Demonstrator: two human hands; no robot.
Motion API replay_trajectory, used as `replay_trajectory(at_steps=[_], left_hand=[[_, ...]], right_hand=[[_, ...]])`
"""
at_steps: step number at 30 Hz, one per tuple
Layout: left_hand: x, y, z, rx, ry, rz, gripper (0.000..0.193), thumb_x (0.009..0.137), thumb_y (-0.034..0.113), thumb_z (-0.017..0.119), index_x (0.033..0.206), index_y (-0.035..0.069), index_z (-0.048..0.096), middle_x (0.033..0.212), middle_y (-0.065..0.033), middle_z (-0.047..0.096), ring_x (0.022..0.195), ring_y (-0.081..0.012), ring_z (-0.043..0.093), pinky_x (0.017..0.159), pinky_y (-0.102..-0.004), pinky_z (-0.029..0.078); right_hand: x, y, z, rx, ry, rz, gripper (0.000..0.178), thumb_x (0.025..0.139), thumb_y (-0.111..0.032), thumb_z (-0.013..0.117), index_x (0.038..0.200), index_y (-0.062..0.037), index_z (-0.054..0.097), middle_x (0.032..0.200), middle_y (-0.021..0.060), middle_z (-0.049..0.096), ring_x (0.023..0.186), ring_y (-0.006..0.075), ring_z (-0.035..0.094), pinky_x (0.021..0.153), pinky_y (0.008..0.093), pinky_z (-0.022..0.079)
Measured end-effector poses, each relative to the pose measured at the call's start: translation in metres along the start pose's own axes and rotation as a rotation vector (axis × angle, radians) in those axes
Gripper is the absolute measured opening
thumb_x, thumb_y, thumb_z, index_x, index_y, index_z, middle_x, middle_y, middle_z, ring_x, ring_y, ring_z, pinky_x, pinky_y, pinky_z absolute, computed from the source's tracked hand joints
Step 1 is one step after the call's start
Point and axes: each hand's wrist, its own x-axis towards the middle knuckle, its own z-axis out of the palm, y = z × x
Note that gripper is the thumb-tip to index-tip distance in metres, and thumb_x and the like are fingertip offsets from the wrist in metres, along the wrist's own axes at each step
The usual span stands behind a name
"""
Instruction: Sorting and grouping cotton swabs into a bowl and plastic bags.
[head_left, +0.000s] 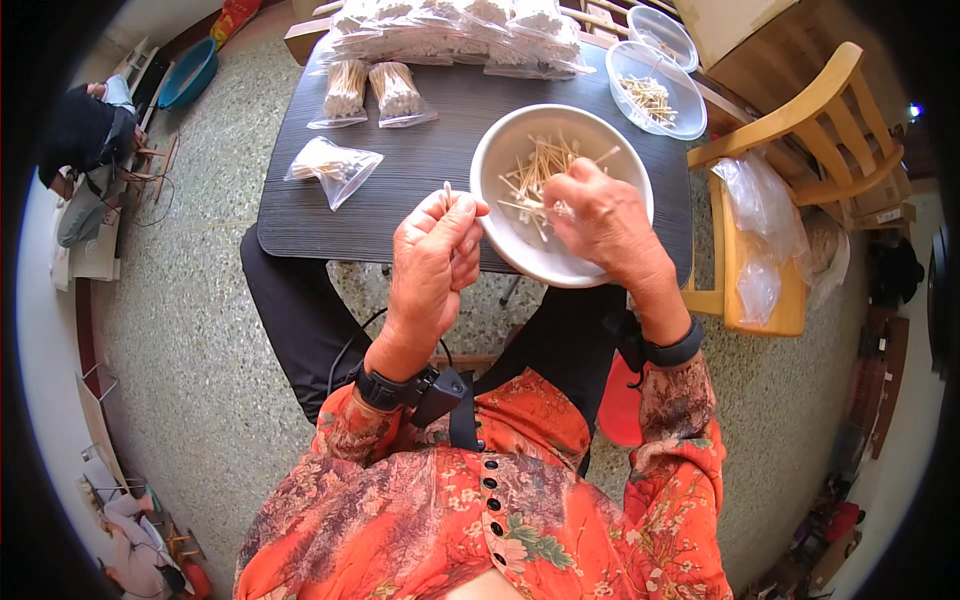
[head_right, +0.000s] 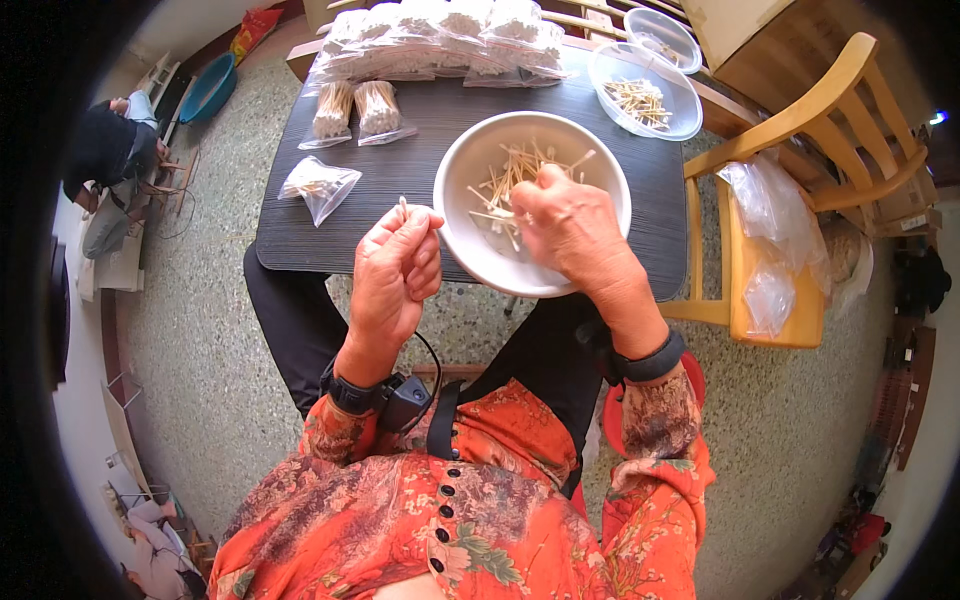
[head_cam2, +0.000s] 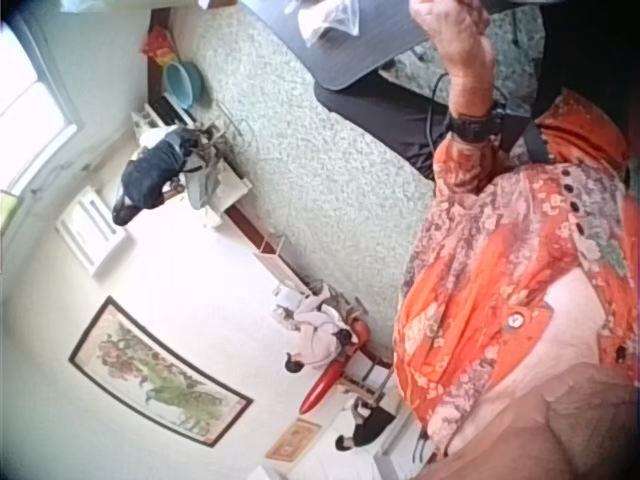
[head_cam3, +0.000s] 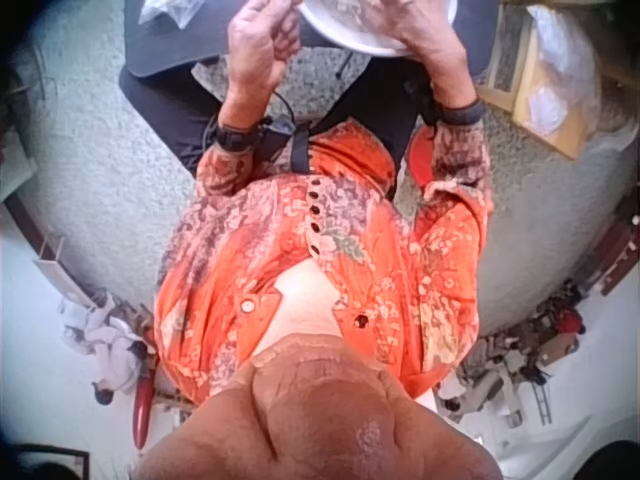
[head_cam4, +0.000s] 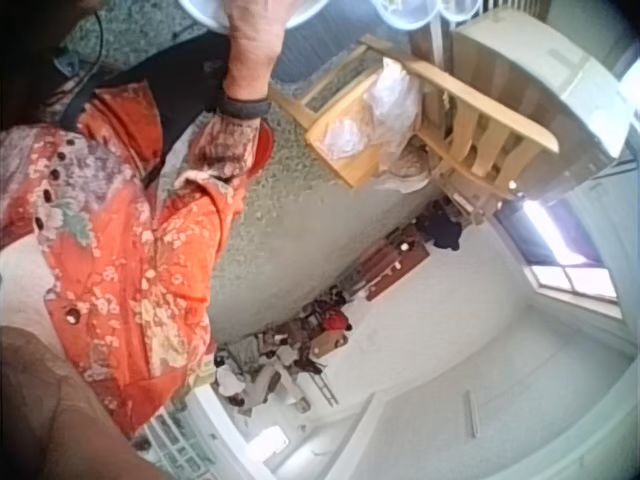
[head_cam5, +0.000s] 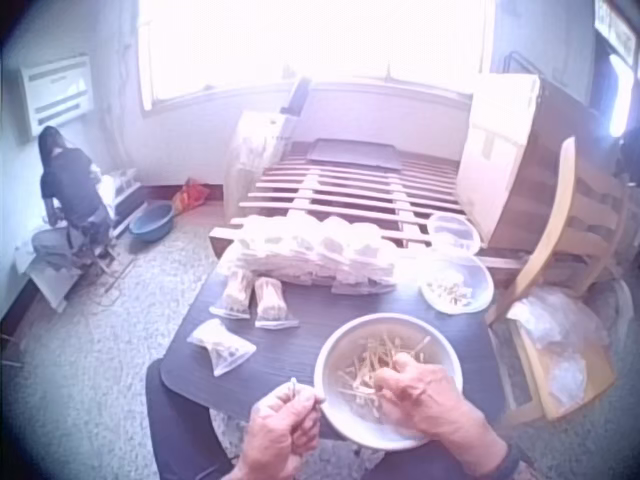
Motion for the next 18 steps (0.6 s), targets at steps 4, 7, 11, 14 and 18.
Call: replay_trajectory(at_steps=[4,7,11,14,18], left_hand=[[0.000,0.002,0.001,-0.004,0.016,0.019,0.015,0.094,0.017,0.052,0.092,0.003,0.056,0.059,0.0058,0.039,0.043,-0.0002,0.028,0.038,-0.0164,0.021],[0.000,0.006,0.001,-0.025,0.002,0.000,0.016,0.095,0.018,0.048,0.095,0.002,0.054,0.062,0.0033,0.040,0.045,-0.0022,0.031,0.039,-0.0175,0.024],[0.000,0.008,-0.005,-0.169,-0.111,-0.076,0.021,0.097,0.019,0.043,0.100,0.001,0.053,0.068,-0.0020,0.045,0.051,-0.0084,0.039,0.045,-0.0213,0.033],[-0.003,0.012,-0.004,-0.208,-0.102,-0.114,0.023,0.097,0.020,0.041,0.100,0.001,0.053,0.074,-0.0070,0.052,0.060,-0.0148,0.050,0.050,-0.0244,0.040],[-0.002,0.011,-0.009,-0.276,-0.211,-0.133,0.023,0.096,0.020,0.044,0.101,-0.001,0.052,0.091,-0.0159,0.061,0.081,-0.0264,0.063,0.064,-0.0332,0.052]], right_hand=[[-0.004,0.011,-0.014,0.211,0.268,0.149,0.003,0.075,-0.006,0.064,0.079,-0.0063,0.063,0.073,0.0100,0.063,0.068,0.0260,0.063,0.064,0.0337,0.051],[-0.009,0.017,-0.023,0.375,0.297,0.254,0.007,0.078,-0.005,0.063,0.084,-0.0026,0.065,0.073,0.0101,0.066,0.064,0.0194,0.065,0.060,0.0288,0.051],[-0.015,0.018,-0.031,0.582,0.286,0.366,0.012,0.082,-0.005,0.062,0.091,0.0018,0.065,0.076,0.0103,0.067,0.062,0.0104,0.064,0.056,0.0230,0.050],[-0.016,0.012,-0.029,0.506,0.382,0.394,0.010,0.083,-0.005,0.062,0.090,0.0009,0.066,0.075,0.0101,0.067,0.059,0.0107,0.062,0.055,0.0227,0.049],[-0.025,0.005,-0.030,0.355,0.558,0.347,0.011,0.085,-0.007,0.063,0.092,0.0000,0.066,0.074,0.0077,0.066,0.055,0.0099,0.059,0.052,0.0227,0.046]])
